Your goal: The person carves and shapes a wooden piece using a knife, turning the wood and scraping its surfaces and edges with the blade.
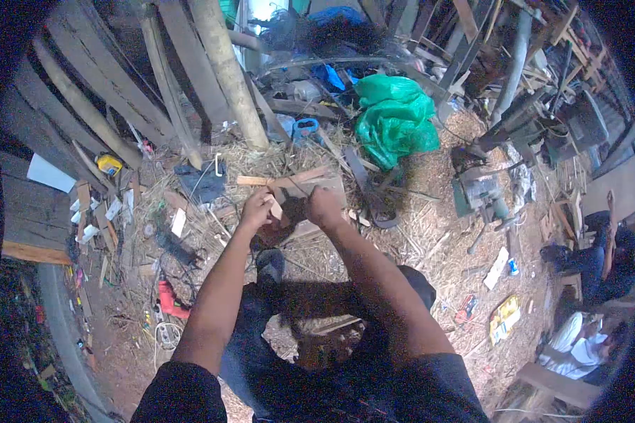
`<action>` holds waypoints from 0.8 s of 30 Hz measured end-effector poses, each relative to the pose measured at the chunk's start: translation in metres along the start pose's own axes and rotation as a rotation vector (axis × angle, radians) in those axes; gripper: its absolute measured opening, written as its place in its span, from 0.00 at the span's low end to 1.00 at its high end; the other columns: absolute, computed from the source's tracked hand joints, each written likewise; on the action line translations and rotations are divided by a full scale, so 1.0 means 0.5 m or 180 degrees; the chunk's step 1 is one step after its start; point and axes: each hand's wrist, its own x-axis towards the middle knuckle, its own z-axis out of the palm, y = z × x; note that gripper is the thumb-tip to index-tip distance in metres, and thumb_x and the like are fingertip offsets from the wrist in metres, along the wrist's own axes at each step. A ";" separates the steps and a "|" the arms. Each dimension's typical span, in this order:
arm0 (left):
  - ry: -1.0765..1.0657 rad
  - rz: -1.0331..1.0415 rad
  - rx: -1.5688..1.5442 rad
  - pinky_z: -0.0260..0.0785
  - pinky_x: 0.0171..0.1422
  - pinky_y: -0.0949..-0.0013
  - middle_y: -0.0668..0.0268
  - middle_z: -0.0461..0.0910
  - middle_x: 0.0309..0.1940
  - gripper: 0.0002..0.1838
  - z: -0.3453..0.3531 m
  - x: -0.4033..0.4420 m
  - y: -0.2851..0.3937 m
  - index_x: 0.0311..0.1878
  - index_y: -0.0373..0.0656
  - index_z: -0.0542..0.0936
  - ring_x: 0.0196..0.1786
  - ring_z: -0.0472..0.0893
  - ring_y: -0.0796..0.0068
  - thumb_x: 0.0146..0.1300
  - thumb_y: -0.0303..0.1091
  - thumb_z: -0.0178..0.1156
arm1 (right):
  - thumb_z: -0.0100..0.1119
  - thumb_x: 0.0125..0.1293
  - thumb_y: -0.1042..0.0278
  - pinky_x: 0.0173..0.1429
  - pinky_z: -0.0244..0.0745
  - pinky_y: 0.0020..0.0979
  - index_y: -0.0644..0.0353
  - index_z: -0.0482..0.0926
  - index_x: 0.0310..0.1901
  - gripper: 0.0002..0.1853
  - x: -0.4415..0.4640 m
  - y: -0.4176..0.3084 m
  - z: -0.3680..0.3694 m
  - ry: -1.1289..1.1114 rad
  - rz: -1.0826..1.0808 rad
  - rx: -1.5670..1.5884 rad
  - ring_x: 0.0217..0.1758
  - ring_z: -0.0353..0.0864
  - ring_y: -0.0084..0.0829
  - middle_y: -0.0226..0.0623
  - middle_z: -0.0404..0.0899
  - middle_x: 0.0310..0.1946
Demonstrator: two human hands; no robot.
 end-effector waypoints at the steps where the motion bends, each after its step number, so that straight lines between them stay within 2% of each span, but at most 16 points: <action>1: -0.0099 -0.0013 -0.0117 0.71 0.22 0.73 0.67 0.81 0.32 0.09 -0.011 -0.001 0.009 0.47 0.43 0.79 0.28 0.80 0.79 0.64 0.30 0.59 | 0.63 0.56 0.61 0.44 0.75 0.50 0.70 0.77 0.32 0.16 0.002 -0.009 0.008 0.0083 -0.0063 0.0068 0.39 0.80 0.60 0.59 0.80 0.32; 3: -0.0125 -0.0120 -0.0304 0.68 0.24 0.77 0.72 0.82 0.30 0.07 -0.025 -0.011 0.037 0.44 0.43 0.79 0.27 0.79 0.85 0.63 0.29 0.60 | 0.63 0.56 0.62 0.44 0.75 0.50 0.70 0.76 0.33 0.16 0.009 -0.024 0.015 -0.0082 -0.0062 0.0180 0.39 0.80 0.59 0.59 0.80 0.32; 6: -0.0118 -0.0094 -0.0407 0.68 0.25 0.77 0.72 0.81 0.30 0.08 -0.025 0.000 0.049 0.45 0.42 0.79 0.27 0.78 0.85 0.63 0.30 0.61 | 0.63 0.57 0.64 0.42 0.75 0.49 0.70 0.75 0.33 0.15 0.014 -0.068 -0.001 -0.0204 0.0211 0.0455 0.38 0.80 0.59 0.59 0.80 0.31; 7: -0.0289 -0.0245 -0.0162 0.72 0.33 0.74 0.69 0.81 0.37 0.19 -0.031 0.011 0.051 0.56 0.41 0.73 0.34 0.80 0.80 0.64 0.35 0.63 | 0.63 0.58 0.64 0.42 0.75 0.48 0.71 0.75 0.33 0.15 0.015 -0.076 -0.007 -0.0200 0.0251 0.0579 0.38 0.80 0.58 0.59 0.80 0.31; 8: -0.0220 -0.0196 -0.0271 0.72 0.33 0.74 0.69 0.81 0.37 0.19 -0.033 0.016 0.051 0.56 0.41 0.73 0.34 0.80 0.80 0.64 0.35 0.63 | 0.62 0.58 0.65 0.42 0.76 0.47 0.71 0.75 0.33 0.14 0.019 -0.083 -0.015 -0.0188 0.0293 0.0699 0.37 0.81 0.58 0.59 0.80 0.31; 11: -0.0137 -0.0092 -0.0668 0.73 0.34 0.75 0.68 0.81 0.37 0.17 -0.035 0.021 0.073 0.55 0.41 0.74 0.35 0.80 0.80 0.65 0.35 0.61 | 0.66 0.58 0.54 0.43 0.77 0.45 0.70 0.77 0.35 0.22 0.065 -0.052 0.025 0.0336 0.0309 0.1134 0.37 0.83 0.53 0.54 0.82 0.32; 14: -0.0272 -0.0082 -0.0932 0.75 0.34 0.74 0.67 0.81 0.37 0.17 -0.042 0.022 0.111 0.56 0.42 0.74 0.35 0.80 0.78 0.66 0.34 0.60 | 0.68 0.57 0.55 0.41 0.77 0.41 0.69 0.78 0.38 0.22 0.066 -0.092 -0.035 0.0041 0.0566 0.1752 0.36 0.84 0.46 0.49 0.82 0.29; 15: -0.0211 -0.0164 -0.0989 0.76 0.35 0.72 0.65 0.80 0.37 0.17 -0.040 0.004 0.150 0.57 0.40 0.73 0.35 0.81 0.76 0.66 0.32 0.60 | 0.68 0.58 0.56 0.34 0.75 0.36 0.68 0.78 0.38 0.20 0.066 -0.096 -0.039 -0.0145 0.0553 0.2142 0.29 0.82 0.36 0.41 0.79 0.23; 18: 0.0029 0.0242 -0.1348 0.74 0.33 0.75 0.66 0.81 0.32 0.10 -0.028 -0.015 0.215 0.48 0.40 0.76 0.31 0.81 0.78 0.65 0.29 0.59 | 0.68 0.59 0.54 0.29 0.70 0.32 0.67 0.78 0.36 0.20 0.053 -0.151 -0.107 -0.0335 0.0817 0.2767 0.23 0.76 0.28 0.32 0.76 0.20; 19: 0.0026 0.0301 -0.1374 0.74 0.34 0.74 0.64 0.81 0.33 0.08 -0.027 -0.024 0.240 0.45 0.41 0.76 0.31 0.82 0.76 0.64 0.28 0.60 | 0.68 0.60 0.53 0.22 0.63 0.27 0.63 0.79 0.36 0.18 0.055 -0.161 -0.119 -0.0175 0.0806 0.3105 0.19 0.69 0.21 0.26 0.72 0.19; 22: -0.0408 0.0202 -0.1256 0.75 0.34 0.73 0.63 0.80 0.34 0.08 -0.033 -0.055 0.308 0.43 0.40 0.76 0.32 0.82 0.75 0.62 0.27 0.61 | 0.68 0.60 0.54 0.18 0.57 0.25 0.59 0.79 0.37 0.16 0.054 -0.187 -0.194 0.0106 0.0973 0.3881 0.16 0.66 0.18 0.25 0.72 0.19; 23: -0.0624 0.0277 -0.0899 0.76 0.35 0.72 0.64 0.80 0.34 0.06 -0.040 -0.064 0.315 0.41 0.39 0.75 0.31 0.82 0.74 0.62 0.27 0.62 | 0.68 0.61 0.55 0.15 0.52 0.22 0.58 0.79 0.38 0.15 0.065 -0.182 -0.207 0.0219 0.0951 0.3767 0.15 0.63 0.14 0.24 0.71 0.19; 24: -0.0760 0.0372 -0.0739 0.76 0.34 0.72 0.64 0.79 0.34 0.06 -0.034 -0.084 0.326 0.41 0.39 0.75 0.31 0.82 0.75 0.63 0.29 0.61 | 0.68 0.61 0.55 0.17 0.54 0.22 0.59 0.79 0.40 0.16 0.063 -0.183 -0.237 0.0174 0.0914 0.3640 0.15 0.64 0.15 0.24 0.72 0.19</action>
